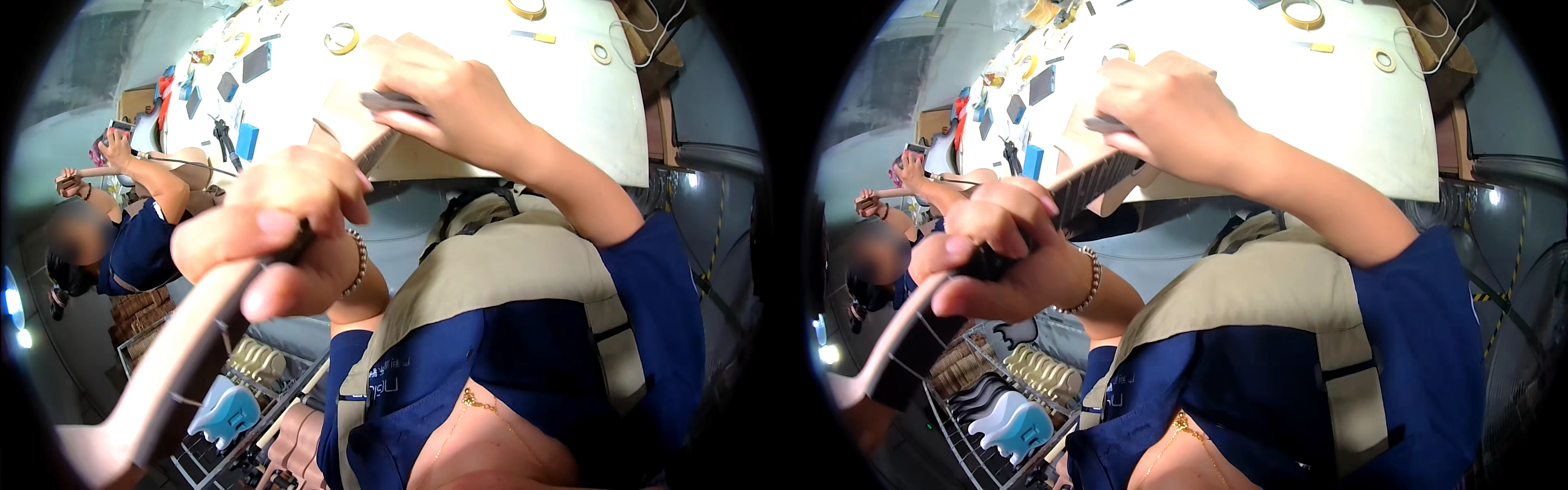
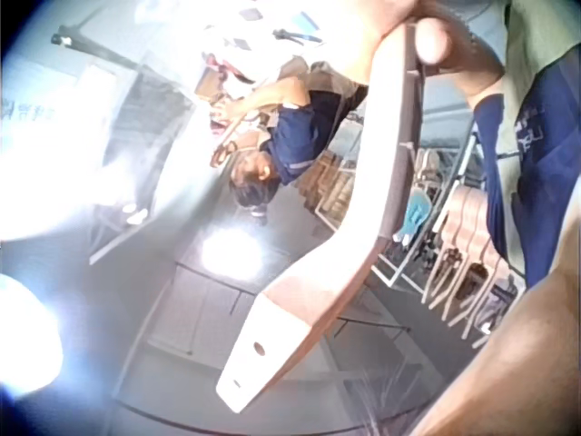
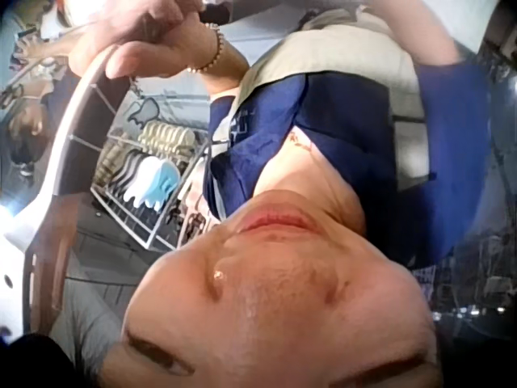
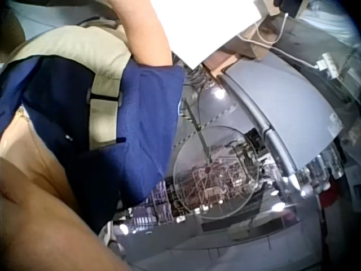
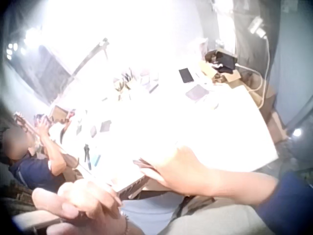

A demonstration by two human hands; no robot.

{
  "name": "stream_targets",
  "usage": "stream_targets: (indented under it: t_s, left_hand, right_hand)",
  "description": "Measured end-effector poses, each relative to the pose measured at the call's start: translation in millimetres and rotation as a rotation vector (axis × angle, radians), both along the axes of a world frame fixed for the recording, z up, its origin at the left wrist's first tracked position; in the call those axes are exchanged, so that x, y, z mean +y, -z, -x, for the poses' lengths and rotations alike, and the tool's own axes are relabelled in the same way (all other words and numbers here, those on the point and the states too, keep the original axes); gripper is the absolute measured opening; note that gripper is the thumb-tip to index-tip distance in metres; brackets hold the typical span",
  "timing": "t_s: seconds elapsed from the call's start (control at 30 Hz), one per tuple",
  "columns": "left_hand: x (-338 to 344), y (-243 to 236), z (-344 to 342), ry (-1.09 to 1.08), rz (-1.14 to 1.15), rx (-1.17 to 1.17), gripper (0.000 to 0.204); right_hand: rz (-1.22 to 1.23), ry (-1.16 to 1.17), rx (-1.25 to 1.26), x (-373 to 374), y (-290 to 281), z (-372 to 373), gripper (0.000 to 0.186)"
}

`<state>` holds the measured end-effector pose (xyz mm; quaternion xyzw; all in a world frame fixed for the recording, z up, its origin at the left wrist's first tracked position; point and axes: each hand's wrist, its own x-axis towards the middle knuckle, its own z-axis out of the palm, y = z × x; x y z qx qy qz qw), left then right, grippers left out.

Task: The person sands the body and neck of a wooden guitar using a sanding block. They repeatedly rotate the guitar to sand different sides and edges, then place it on a rack and pick up another guitar to continue the process.

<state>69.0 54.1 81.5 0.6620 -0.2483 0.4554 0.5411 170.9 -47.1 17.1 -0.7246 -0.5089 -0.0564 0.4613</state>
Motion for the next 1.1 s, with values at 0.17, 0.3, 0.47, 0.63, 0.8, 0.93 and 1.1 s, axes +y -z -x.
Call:
stream_targets:
  t_s: [0.17, 0.3, 0.47, 0.63, 0.8, 0.93, 1.1]
  left_hand:
    - [8, 1, -1, 0.018, -0.069, -0.036, 0.041]
    - [3, -1, -5, 0.005, -0.057, 0.0, 0.042]
    - [7, -1, 3, -0.042, -0.044, 0.021, 0.043]
    - [9, 0, 2, 0.033, -0.009, -0.003, 0.043]
    - [9, 1, 8, -0.004, -0.023, -0.006, 0.044]
    - [9, -1, 5, -0.007, -0.041, 0.007, 0.044]
    - [3, 1, 5, -0.039, -0.01, -0.025, 0.045]
  right_hand:
    - [-0.015, -0.018, 0.093, -34, -1, -15, 0.02]
    - [-0.085, 0.027, -0.052, 5, 1, -1, 0.02]
    - [-0.005, -0.034, 0.033, 3, 3, -3, 0.02]
    - [-0.131, -0.046, -0.062, 10, 2, -3, 0.02]
    - [-0.063, -0.025, 0.029, -17, -2, -13, 0.021]
    - [-0.064, 0.008, -0.072, 17, 0, 0, 0.021]
    - [-0.032, -0.03, -0.036, 11, 0, -3, 0.02]
